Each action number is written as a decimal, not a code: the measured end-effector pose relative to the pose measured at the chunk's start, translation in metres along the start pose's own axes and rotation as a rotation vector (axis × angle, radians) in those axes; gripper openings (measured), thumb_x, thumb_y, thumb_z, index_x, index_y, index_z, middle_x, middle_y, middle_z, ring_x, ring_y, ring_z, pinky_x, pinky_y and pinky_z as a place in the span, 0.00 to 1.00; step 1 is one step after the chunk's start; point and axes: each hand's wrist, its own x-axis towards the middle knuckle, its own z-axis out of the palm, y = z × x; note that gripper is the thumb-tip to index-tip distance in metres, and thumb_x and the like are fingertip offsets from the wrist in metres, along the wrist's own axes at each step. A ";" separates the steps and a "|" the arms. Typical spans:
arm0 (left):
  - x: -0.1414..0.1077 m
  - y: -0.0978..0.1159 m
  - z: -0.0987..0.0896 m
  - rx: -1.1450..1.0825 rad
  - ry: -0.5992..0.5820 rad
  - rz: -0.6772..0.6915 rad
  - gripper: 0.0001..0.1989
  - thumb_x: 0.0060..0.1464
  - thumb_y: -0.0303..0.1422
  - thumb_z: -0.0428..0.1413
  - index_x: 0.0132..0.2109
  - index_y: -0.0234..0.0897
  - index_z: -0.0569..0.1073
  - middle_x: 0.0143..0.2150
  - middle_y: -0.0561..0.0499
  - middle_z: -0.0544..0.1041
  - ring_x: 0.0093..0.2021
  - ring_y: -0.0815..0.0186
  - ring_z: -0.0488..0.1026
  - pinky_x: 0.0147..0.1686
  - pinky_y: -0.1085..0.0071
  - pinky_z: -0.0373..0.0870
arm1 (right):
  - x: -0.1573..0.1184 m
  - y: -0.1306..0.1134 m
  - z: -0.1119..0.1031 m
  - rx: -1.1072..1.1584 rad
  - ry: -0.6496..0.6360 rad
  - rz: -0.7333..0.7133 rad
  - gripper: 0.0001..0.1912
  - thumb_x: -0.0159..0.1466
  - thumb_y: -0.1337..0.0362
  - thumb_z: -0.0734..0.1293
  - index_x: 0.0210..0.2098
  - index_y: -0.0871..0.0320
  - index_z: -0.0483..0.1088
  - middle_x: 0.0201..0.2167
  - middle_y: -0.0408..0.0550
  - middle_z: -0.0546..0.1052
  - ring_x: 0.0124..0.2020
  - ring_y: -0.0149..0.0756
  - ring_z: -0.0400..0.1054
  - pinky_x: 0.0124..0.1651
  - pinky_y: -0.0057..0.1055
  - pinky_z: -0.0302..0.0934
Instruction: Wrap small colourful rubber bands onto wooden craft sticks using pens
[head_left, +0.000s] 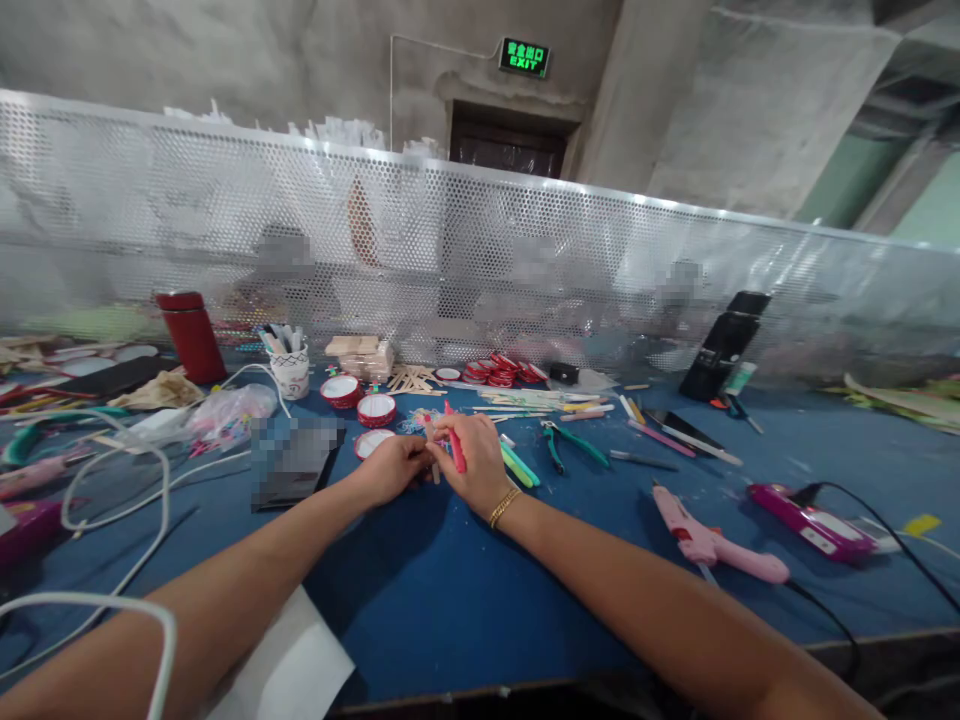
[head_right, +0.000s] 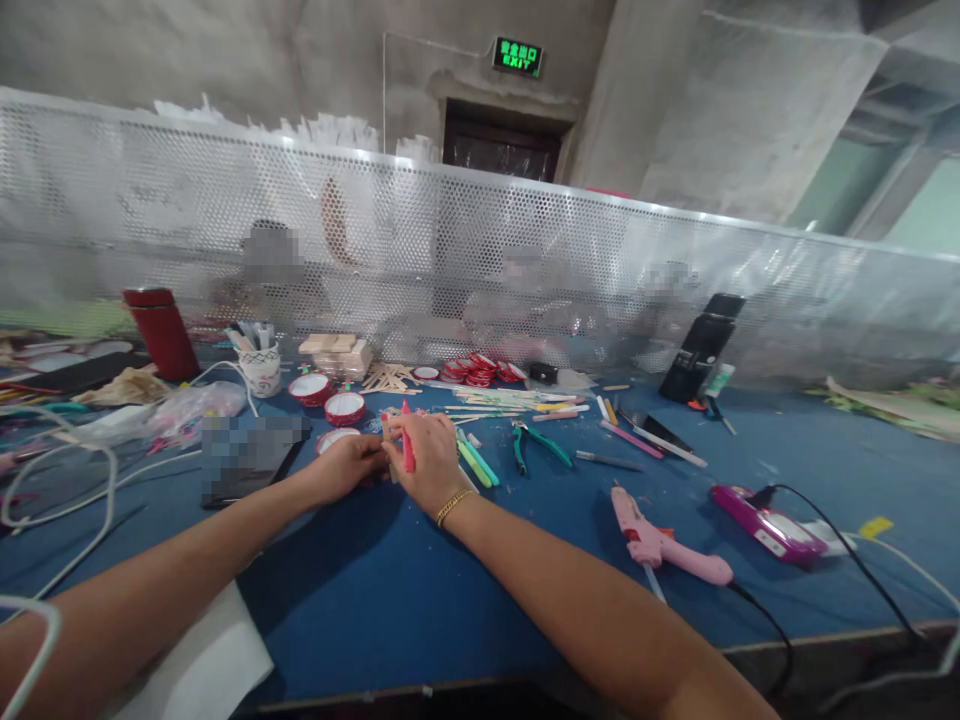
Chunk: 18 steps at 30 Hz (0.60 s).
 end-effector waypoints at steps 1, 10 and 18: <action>0.000 -0.001 0.000 0.019 0.001 0.011 0.13 0.48 0.43 0.55 0.27 0.37 0.70 0.24 0.52 0.75 0.22 0.69 0.69 0.22 0.75 0.64 | 0.001 0.000 0.001 0.019 0.000 0.015 0.10 0.62 0.64 0.66 0.43 0.54 0.66 0.37 0.46 0.77 0.43 0.39 0.69 0.53 0.39 0.55; -0.015 0.010 -0.022 0.343 0.008 0.150 0.12 0.51 0.41 0.54 0.35 0.39 0.78 0.29 0.50 0.78 0.27 0.66 0.71 0.28 0.73 0.64 | 0.001 0.007 0.010 0.282 -0.005 0.212 0.11 0.60 0.63 0.67 0.42 0.52 0.65 0.33 0.41 0.77 0.37 0.37 0.72 0.45 0.34 0.64; -0.149 0.044 -0.033 0.598 -0.242 0.264 0.09 0.52 0.43 0.54 0.37 0.51 0.78 0.45 0.52 0.79 0.45 0.61 0.74 0.46 0.65 0.71 | 0.001 0.008 0.010 0.332 -0.004 0.232 0.11 0.60 0.64 0.67 0.42 0.51 0.64 0.31 0.39 0.77 0.36 0.35 0.73 0.45 0.34 0.65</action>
